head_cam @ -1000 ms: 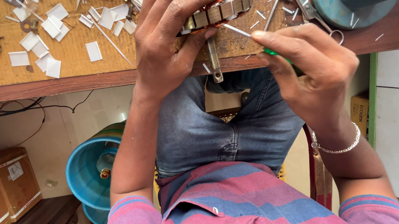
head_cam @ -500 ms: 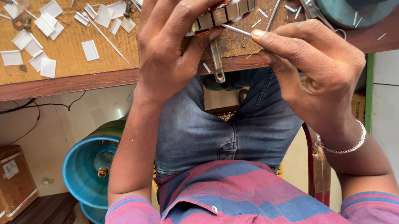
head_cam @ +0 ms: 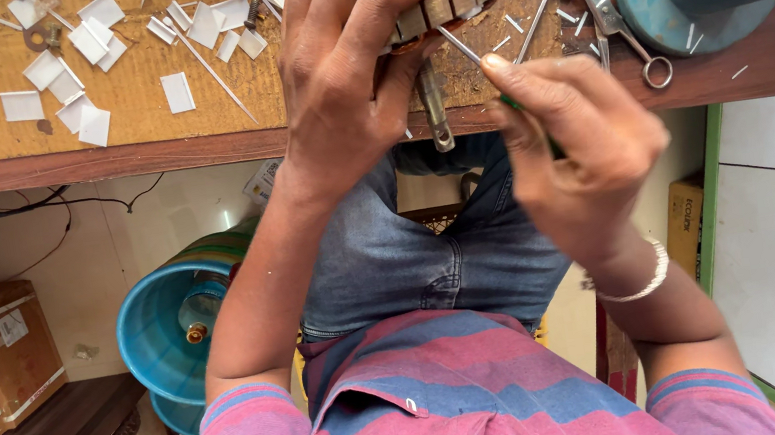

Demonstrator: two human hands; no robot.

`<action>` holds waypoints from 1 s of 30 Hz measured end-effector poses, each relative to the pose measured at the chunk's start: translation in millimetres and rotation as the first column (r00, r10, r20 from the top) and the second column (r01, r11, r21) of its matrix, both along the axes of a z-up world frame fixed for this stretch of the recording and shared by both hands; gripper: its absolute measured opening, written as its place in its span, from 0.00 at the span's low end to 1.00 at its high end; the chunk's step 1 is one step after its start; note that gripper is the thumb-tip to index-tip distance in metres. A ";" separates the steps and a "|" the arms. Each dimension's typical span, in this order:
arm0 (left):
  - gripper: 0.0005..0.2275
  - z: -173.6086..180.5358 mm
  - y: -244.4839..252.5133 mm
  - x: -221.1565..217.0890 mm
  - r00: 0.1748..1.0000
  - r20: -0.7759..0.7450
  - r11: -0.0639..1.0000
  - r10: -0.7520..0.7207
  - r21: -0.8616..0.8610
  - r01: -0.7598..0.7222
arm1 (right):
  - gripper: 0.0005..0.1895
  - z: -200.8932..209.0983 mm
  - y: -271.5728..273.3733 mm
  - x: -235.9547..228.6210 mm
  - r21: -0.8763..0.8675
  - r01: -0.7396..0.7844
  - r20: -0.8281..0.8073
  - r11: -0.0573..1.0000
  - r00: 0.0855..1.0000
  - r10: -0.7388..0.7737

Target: The person inserts small white insulating pieces into the slots of a copper-wound motor stator. They use scissors to trim the pieces and a screwdriver to press them into place, repeating the process across multiple slots.

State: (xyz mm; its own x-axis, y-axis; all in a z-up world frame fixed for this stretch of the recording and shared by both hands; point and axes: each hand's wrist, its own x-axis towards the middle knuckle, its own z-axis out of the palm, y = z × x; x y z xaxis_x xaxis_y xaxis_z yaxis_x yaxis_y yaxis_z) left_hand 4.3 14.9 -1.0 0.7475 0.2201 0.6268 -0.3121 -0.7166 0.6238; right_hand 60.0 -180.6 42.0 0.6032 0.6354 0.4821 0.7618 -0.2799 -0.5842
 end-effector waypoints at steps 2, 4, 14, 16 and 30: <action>0.20 -0.1 6.4 -1.2 0.999 -0.002 0.999 -0.046 0.025 0.046 | 0.13 15.2 -6.6 17.4 -0.073 -0.089 -0.020 0.993 0.996 0.088; 0.20 -2.5 11.6 -3.8 0.996 -0.015 0.995 -0.085 0.055 0.085 | 0.11 28.7 -11.9 35.4 -0.135 -0.185 -0.010 0.973 0.983 0.186; 0.21 -6.7 20.5 -5.7 0.987 -0.010 0.984 -0.161 0.081 0.161 | 0.09 44.0 -8.2 87.1 -0.316 -0.405 0.212 0.858 0.851 0.480; 0.20 -6.3 20.1 -5.8 0.984 0.005 0.983 -0.175 0.057 0.175 | 0.08 37.3 -10.8 93.7 -0.310 -0.443 0.188 0.842 0.839 0.511; 0.33 -18.9 -43.1 -0.8 0.949 -0.235 0.972 0.213 0.146 -0.182 | 0.20 -38.4 -59.3 75.9 0.293 -0.119 -0.204 0.949 0.962 0.184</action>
